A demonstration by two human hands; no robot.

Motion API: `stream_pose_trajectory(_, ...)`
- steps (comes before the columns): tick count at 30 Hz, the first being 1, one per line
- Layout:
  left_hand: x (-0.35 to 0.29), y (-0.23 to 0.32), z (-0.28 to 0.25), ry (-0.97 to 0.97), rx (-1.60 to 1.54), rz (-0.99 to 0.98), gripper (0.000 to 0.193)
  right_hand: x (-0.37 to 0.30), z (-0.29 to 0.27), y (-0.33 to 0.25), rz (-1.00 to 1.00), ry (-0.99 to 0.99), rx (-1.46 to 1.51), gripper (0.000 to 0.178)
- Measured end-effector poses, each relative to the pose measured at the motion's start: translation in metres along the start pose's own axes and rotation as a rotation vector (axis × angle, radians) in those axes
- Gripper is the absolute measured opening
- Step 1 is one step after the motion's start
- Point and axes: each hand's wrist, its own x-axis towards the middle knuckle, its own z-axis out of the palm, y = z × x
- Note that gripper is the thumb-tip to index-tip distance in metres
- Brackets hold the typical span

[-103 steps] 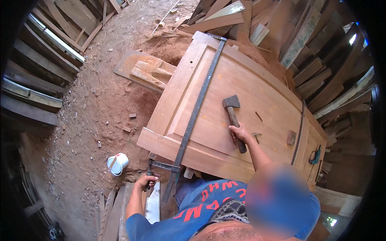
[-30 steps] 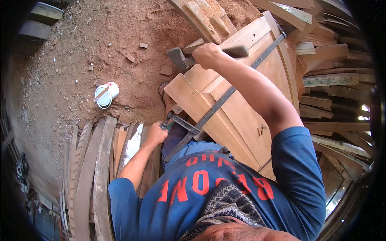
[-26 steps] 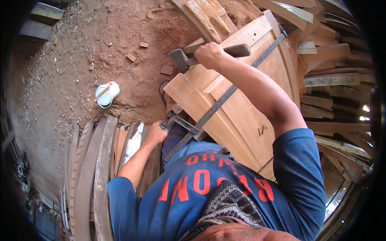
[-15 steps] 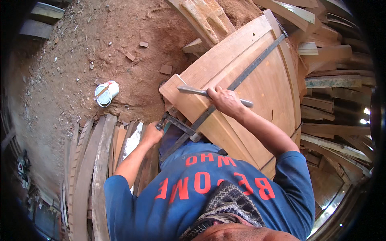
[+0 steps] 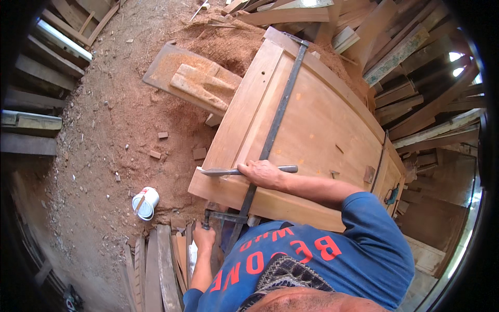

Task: The person assembles a wooden door by securing a frame using clamps, a hammer, and a power drill. They position small wooden blocks, tighten the clamps to hold the pieces together, and use a hammer to tap the frame into alignment before drilling screws.

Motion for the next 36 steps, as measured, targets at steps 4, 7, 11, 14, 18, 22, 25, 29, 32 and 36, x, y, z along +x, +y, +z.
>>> stream_pose_trajectory(4, -0.002, 0.005, 0.003, 0.095, 0.052, 0.035, 0.027, 0.009, -0.036, 0.006, 0.135, -0.039, 0.195, 0.034)
stream_pose_trajectory(7, -0.007, 0.010, -0.003, 0.112, 0.061, 0.059, 0.025, 0.023, -0.063, 0.057, 0.260, 0.277, 0.223, 0.031)
stream_pose_trajectory(11, -0.004, 0.004, 0.004, 0.129, 0.046, 0.051, 0.021, 0.056, -0.172, 0.115, 0.289, 0.984, 0.217, 0.022)
stream_pose_trajectory(14, 0.000, -0.003, 0.010, 0.111, 0.054, 0.036, 0.019, 0.097, -0.224, 0.179, 0.460, 1.187, 0.234, 0.043)
stream_pose_trajectory(18, 0.004, -0.003, 0.009, 0.076, 0.066, 0.020, 0.021, 0.162, -0.186, 0.299, 0.777, 1.142, -0.074, 0.059)
stream_pose_trajectory(22, -0.003, 0.001, 0.007, 0.094, 0.030, -0.028, 0.023, 0.166, -0.225, 0.281, 0.833, 0.709, 0.421, 0.044)
stream_pose_trajectory(25, 0.002, 0.004, 0.002, 0.043, 0.057, -0.024, 0.024, 0.148, -0.202, 0.327, 0.825, 0.859, -0.034, 0.044)
stream_pose_trajectory(29, 0.004, -0.004, 0.006, 0.035, 0.036, -0.058, 0.027, 0.139, -0.283, 0.298, 0.696, 0.472, -0.009, 0.047)
stream_pose_trajectory(32, 0.004, 0.000, 0.005, 0.019, 0.063, -0.063, 0.029, 0.144, -0.335, 0.256, 0.362, 0.605, -0.288, 0.043)
stream_pose_trajectory(36, 0.001, 0.001, 0.004, 0.011, 0.050, -0.089, 0.031, 0.207, -0.391, 0.176, 0.065, 0.769, -0.569, 0.036)
